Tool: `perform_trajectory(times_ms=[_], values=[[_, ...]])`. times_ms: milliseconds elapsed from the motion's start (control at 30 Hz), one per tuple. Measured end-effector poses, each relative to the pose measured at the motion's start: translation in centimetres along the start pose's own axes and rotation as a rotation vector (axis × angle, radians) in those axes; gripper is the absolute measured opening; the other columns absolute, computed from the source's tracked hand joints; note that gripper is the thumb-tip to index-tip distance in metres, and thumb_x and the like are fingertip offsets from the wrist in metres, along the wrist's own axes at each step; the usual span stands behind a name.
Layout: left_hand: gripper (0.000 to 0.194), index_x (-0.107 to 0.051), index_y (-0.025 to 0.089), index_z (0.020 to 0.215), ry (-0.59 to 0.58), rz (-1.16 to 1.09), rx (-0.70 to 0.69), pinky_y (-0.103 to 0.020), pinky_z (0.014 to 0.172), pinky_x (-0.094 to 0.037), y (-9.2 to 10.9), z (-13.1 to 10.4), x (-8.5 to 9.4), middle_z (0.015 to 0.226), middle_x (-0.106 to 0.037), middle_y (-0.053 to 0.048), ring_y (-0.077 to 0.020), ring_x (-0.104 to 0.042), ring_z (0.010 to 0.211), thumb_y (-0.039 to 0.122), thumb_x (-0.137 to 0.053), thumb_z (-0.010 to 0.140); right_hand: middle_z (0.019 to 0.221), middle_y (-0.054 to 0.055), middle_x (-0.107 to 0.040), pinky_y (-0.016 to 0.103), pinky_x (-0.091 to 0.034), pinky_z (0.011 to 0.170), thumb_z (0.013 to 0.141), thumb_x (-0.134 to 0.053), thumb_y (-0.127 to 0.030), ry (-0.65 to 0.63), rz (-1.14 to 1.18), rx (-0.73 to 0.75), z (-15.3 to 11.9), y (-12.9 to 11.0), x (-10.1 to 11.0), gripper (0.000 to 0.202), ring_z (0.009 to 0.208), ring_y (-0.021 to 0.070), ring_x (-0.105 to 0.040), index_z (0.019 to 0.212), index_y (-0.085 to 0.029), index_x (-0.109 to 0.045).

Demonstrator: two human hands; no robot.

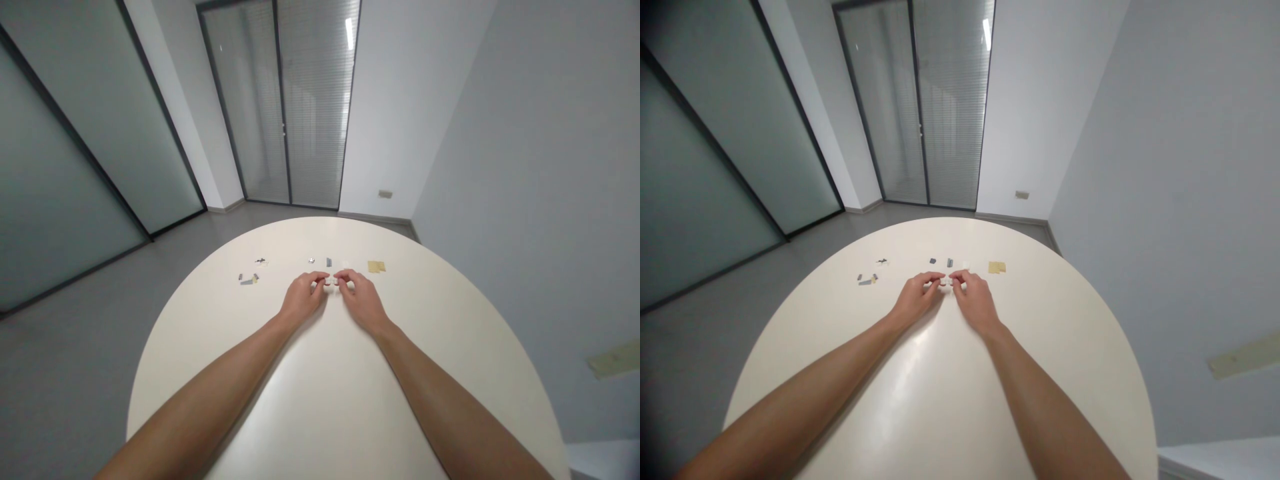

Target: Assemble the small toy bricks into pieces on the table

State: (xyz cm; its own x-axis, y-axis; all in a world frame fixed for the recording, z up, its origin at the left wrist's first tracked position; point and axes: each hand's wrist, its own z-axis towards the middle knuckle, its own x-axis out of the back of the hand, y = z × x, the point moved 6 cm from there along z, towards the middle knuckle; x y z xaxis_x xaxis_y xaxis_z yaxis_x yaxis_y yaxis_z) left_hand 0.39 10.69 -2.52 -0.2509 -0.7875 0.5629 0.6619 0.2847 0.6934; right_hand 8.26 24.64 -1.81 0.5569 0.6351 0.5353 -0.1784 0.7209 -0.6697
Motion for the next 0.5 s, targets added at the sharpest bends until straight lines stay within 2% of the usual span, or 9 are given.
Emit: perform_trajectory(times_ms=[267, 500], values=[[0.023, -0.068, 0.022, 0.111, 0.036, -0.033, -0.003, -0.033, 0.086, -0.053, 0.02, -0.08, 0.14, 0.1, -0.075, -0.005, -0.0194, -0.068, 0.095, 0.022, -0.054, 0.092, 0.097, 0.004, -0.074, 0.037, -0.048, 0.088, 0.091, -0.052, -0.023, 0.017, -0.022, 0.02, 0.06, -0.07, 0.05, 0.018, 0.093, 0.0205, -0.066, 0.102, -0.024, -0.067], [0.024, -0.067, 0.021, 0.111, 0.031, -0.026, -0.012, -0.033, 0.085, -0.053, 0.02, -0.11, 0.03, 0.099, -0.075, -0.004, -0.0187, -0.067, 0.094, 0.02, -0.055, 0.09, 0.096, 0.003, -0.073, 0.036, -0.048, 0.087, 0.092, -0.052, -0.023, 0.02, -0.016, -0.011, 0.06, -0.14, 0.25, 0.019, 0.093, 0.0206, -0.066, 0.103, -0.024, -0.067]])
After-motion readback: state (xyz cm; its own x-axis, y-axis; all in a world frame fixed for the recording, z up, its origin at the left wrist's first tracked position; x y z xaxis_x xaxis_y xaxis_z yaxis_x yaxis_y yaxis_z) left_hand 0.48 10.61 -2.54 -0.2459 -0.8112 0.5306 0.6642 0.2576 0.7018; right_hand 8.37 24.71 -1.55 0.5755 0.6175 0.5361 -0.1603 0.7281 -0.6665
